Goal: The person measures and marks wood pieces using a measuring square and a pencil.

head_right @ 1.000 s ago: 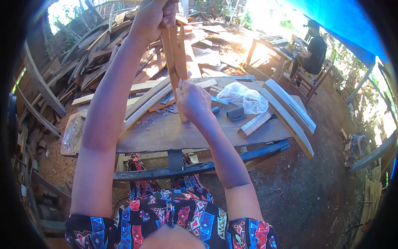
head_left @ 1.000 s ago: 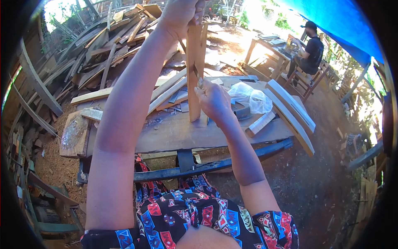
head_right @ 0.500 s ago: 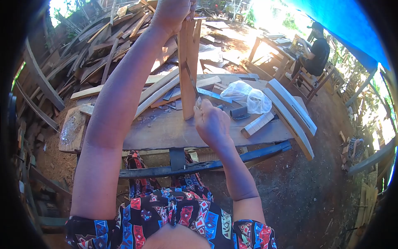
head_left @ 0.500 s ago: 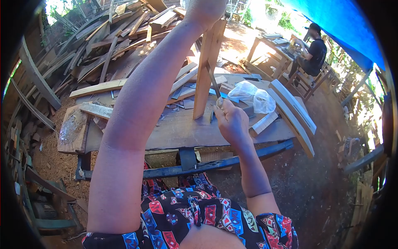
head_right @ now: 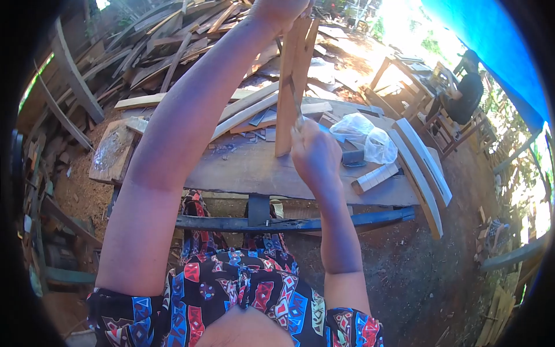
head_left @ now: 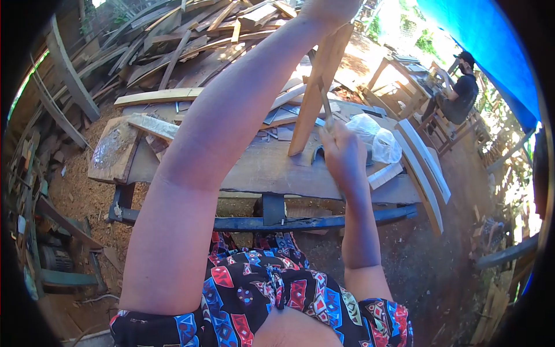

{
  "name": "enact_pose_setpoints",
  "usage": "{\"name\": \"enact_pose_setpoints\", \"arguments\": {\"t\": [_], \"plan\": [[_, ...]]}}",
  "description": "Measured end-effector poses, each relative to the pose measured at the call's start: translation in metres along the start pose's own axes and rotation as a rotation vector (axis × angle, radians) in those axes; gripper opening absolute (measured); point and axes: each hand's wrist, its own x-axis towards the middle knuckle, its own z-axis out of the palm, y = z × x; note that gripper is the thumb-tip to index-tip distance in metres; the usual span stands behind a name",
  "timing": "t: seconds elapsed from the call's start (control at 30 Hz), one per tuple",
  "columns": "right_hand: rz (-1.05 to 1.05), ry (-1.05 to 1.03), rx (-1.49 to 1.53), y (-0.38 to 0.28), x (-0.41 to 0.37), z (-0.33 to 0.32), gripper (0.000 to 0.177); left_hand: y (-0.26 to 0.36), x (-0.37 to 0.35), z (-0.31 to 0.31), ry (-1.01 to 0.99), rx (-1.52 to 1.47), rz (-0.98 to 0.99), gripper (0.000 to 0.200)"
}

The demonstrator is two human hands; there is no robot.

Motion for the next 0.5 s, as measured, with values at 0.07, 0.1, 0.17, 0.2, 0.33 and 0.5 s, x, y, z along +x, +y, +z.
{"name": "enact_pose_setpoints", "arguments": {"t": [0.07, 0.1, 0.17, 0.2, 0.33, 0.5], "plan": [[0.017, -0.017, 0.021, 0.008, -0.018, 0.0, 0.026, 0.0, 0.002, -0.005, 0.003, 0.043, 0.044, 0.034], [0.027, -0.023, 0.043, 0.013, -0.025, 0.001, 0.025, 0.001, 0.002, -0.006, 0.021, 0.128, 0.073, 0.033], [0.04, -0.034, 0.067, 0.015, -0.026, 0.002, 0.024, -0.002, 0.004, -0.007, 0.0, 0.057, 0.067, 0.033], [0.014, -0.018, 0.049, 0.013, -0.021, -0.001, 0.024, -0.005, 0.004, -0.006, -0.025, -0.025, 0.061, 0.032], [-0.04, -0.015, -0.01, 0.005, 0.001, -0.007, 0.025, -0.007, 0.003, -0.005, -0.05, -0.031, 0.12, 0.032], [-0.038, 0.017, 0.018, 0.003, -0.002, 0.001, 0.024, 0.001, 0.001, -0.003, -0.03, -0.011, 0.028, 0.032]]}}
